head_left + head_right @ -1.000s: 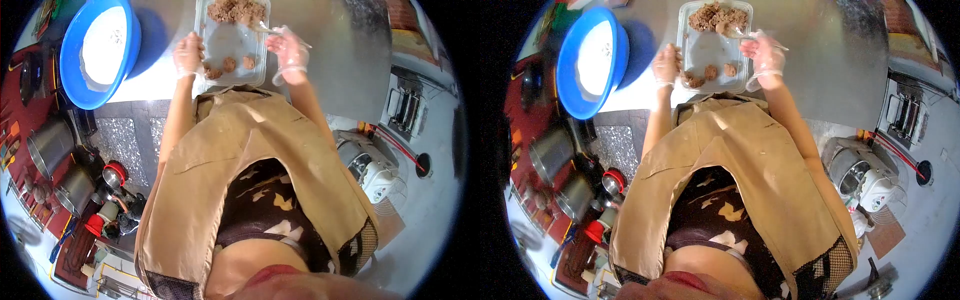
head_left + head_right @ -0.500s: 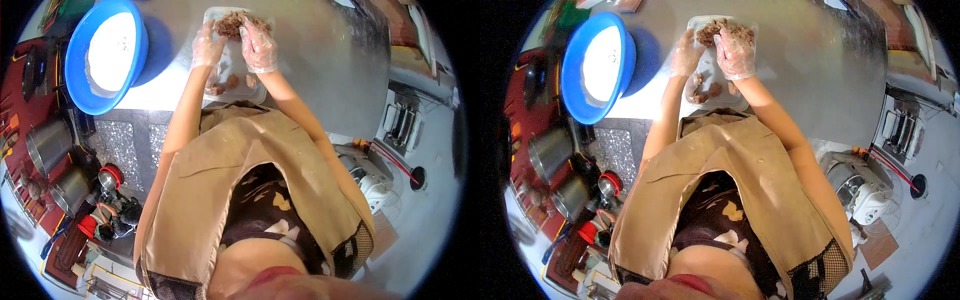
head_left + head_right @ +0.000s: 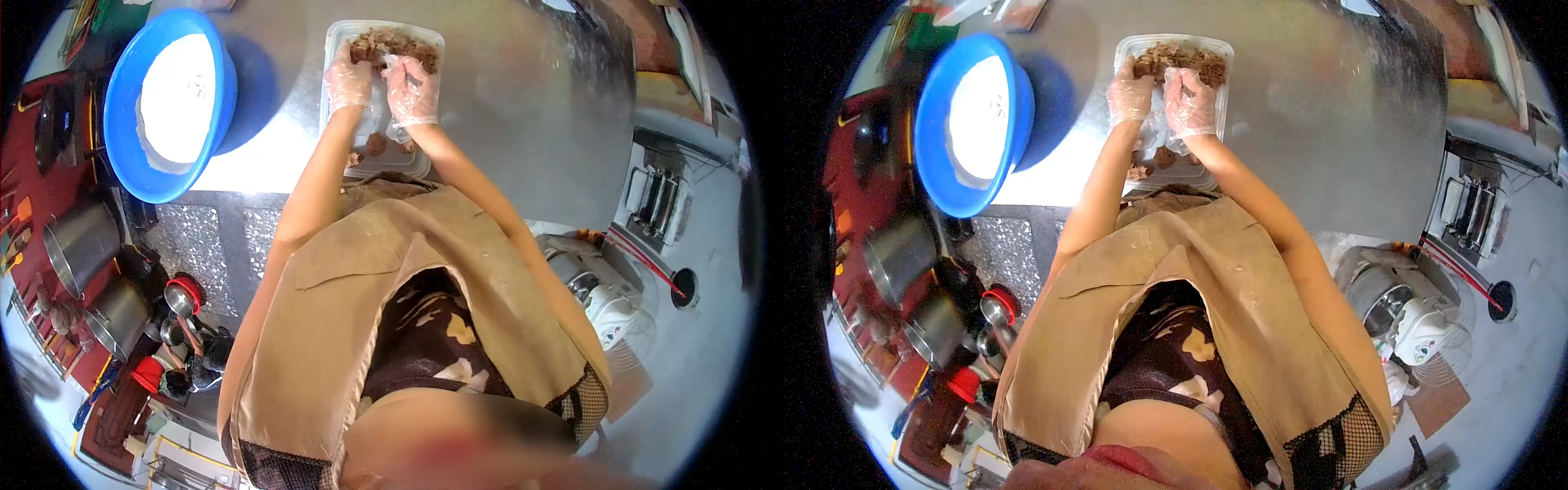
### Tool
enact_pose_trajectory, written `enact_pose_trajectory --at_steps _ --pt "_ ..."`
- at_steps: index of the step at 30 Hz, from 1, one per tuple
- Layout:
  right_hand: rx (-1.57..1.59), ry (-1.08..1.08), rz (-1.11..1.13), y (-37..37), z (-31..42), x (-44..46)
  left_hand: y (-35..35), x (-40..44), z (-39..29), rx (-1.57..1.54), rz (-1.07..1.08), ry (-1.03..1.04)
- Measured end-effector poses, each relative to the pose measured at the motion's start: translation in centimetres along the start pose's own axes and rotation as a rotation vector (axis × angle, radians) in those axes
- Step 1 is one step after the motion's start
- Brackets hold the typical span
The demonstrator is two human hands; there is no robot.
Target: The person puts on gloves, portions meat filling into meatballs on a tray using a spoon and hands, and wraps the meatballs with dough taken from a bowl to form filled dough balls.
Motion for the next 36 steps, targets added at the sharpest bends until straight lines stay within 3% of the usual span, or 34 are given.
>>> enact_pose_trajectory --at_steps 4,7,8,10,13,15,20,22,23,24,26,27,29,30,32,33,34,36 --pt "0.124 0.078 -0.031 0.5 -0.9 -0.7 -0.9 -0.6 -0.8 0.039 0.027 0.008" --pt "0.192 0.051 -0.005 0.9 0.1 -1.1 -1.6 -0.7 -0.4 -0.147 0.041 0.022" --pt "0.197 0.047 -0.001 0.9 1.2 -1.2 -1.6 -0.9 -0.5 -0.183 -0.073 0.070" --pt "-0.143 -0.425 0.009 0.9 5.4 -2.0 -2.1 -1.1 -0.4 -0.221 -0.186 0.115" --pt "-0.189 -0.494 0.062 0.4 6.8 -2.3 -2.7 -1.6 -1.2 -0.402 -0.089 0.185" --pt "-0.221 -0.508 0.084 0.0 7.3 -2.5 -2.9 -2.2 -1.6 -0.551 0.042 0.070" --pt "-0.318 -0.596 0.183 -0.3 8.7 -3.6 -2.5 -1.8 -0.9 -0.499 -0.132 0.254" --pt "-0.185 -0.364 0.080 -1.2 8.7 -3.2 -2.5 -1.7 -0.6 -0.781 0.013 -0.094" --pt "-0.006 -0.159 0.044 -2.1 7.5 -2.4 -2.7 -1.4 -0.3 -0.921 0.018 -0.168" --pt "0.475 0.027 -0.045 -2.9 6.7 -1.5 -3.9 -1.3 -0.5 -0.922 0.014 -0.166" --pt "0.459 0.038 -0.155 -5.4 7.2 0.0 -4.7 -1.9 -1.2 -1.528 0.457 -0.429" --pt "0.459 0.038 -0.156 -5.9 6.8 0.5 -5.1 -2.4 -1.9 -1.628 0.547 -0.459" --pt "0.467 0.126 -0.225 -6.8 5.6 0.9 -4.9 -2.5 -0.8 -1.711 0.505 -0.553" --pt "0.463 0.123 -0.227 -6.8 5.4 0.6 -4.6 -2.6 0.2 -1.793 0.454 -0.648" --pt "0.350 0.112 -0.110 -5.6 5.1 -0.2 -3.9 -1.0 3.4 -1.726 0.384 -0.647" --pt "0.269 0.086 -0.024 -4.8 4.7 -0.5 -3.5 -0.2 5.1 -1.688 0.538 -0.710" --pt "-0.006 -0.005 0.014 -4.1 4.6 -0.6 -2.9 -0.1 6.4 -1.643 0.691 -0.774" --pt "-0.395 -0.368 0.077 -2.6 6.3 -0.6 -2.3 -0.2 6.5 -1.534 0.671 -0.675"
Point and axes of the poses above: each hand's wrist, its own x-axis towards the middle knuckle, its own y-axis out of the palm, z = x × y, the point moved 4 cm from there along x, towards the middle knuckle, and after that the axes turned 7 degrees about x, right-handed, at the moved point
